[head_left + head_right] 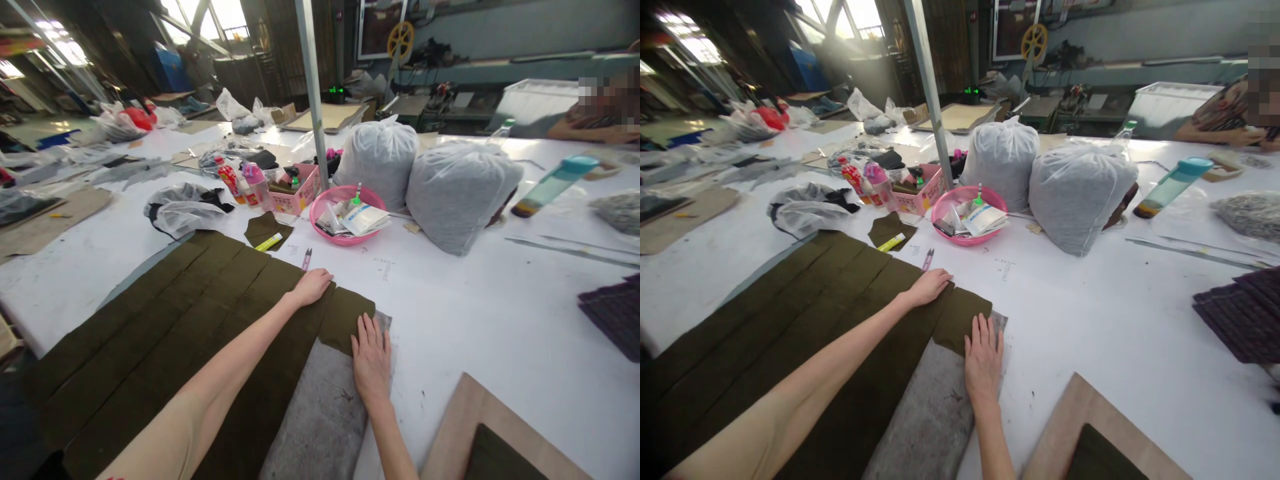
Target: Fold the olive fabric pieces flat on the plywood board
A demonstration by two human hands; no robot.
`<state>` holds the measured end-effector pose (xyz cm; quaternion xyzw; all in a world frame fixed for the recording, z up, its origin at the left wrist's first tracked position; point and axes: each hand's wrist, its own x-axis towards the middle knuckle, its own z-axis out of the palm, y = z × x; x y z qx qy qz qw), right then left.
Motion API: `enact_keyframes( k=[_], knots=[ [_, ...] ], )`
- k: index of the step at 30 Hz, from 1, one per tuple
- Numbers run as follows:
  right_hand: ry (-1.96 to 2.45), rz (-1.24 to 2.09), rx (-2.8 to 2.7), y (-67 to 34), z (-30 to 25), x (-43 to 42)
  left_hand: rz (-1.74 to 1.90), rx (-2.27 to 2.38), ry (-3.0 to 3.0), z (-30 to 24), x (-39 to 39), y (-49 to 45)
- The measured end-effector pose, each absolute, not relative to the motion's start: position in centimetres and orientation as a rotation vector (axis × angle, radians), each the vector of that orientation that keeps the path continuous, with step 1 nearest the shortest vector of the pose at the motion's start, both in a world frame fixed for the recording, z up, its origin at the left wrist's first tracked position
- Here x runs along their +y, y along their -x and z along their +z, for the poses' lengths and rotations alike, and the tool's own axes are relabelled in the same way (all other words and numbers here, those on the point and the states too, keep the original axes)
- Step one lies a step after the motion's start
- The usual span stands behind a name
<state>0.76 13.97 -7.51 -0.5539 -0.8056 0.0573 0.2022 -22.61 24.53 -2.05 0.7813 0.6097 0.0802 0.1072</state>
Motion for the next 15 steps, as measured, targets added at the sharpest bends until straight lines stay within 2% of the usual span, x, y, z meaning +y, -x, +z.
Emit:
enact_keyframes(
  k=[15],
  knots=[
    [1.559,0.207,-2.241,-0.7,-7.2,13.9,0.176,1.807,-2.237,-2.0,26.0,22.3]
  ],
)
